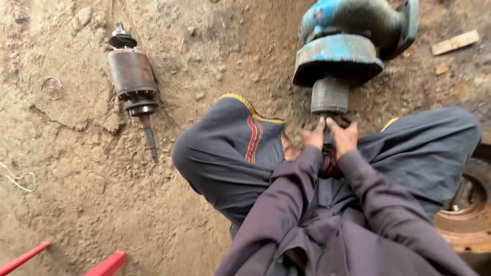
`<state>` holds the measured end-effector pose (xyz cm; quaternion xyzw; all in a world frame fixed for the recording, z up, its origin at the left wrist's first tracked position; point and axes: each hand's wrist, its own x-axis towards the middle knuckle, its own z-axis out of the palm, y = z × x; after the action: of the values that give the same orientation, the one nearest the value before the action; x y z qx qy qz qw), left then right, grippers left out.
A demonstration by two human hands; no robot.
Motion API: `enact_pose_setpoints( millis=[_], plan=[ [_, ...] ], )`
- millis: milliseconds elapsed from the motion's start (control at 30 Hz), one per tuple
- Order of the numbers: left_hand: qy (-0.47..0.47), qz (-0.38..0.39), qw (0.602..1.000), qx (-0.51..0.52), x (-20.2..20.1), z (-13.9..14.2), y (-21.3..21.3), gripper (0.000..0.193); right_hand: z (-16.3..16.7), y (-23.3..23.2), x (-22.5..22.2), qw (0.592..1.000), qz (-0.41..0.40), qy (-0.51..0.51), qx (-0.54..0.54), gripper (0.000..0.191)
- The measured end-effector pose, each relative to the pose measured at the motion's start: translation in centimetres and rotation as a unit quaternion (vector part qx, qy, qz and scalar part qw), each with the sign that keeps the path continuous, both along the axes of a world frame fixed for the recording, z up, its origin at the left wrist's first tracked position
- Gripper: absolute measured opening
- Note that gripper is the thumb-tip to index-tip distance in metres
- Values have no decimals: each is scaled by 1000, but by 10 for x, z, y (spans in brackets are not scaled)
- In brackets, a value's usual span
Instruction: The person lies on the ground next to a disassembled water pump and works a metal sleeve/coupling onto the pump shaft by hand, repeatedly pressing and twisting it to seat it against the winding assembly, then adjusts the fitted part with both hands.
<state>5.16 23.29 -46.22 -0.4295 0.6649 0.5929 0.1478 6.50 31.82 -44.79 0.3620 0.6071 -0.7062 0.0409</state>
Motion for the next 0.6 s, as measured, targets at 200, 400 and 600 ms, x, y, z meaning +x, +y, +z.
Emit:
enact_pose_setpoints(
  millis=[200, 400, 600],
  plan=[
    [38, 58, 996, 54, 6, -3, -3, 147, 1, -2, 0, 996, 42, 68, 34, 58],
    [199, -16, 980, 0, 0, 2, -9, 114, 6, -8, -3, 988, 73, 103, 93, 56],
    [17, 74, 996, 44, -7, 9, -7, 110, 7, -9, -6, 990, 59, 18, 130, 54]
  ],
)
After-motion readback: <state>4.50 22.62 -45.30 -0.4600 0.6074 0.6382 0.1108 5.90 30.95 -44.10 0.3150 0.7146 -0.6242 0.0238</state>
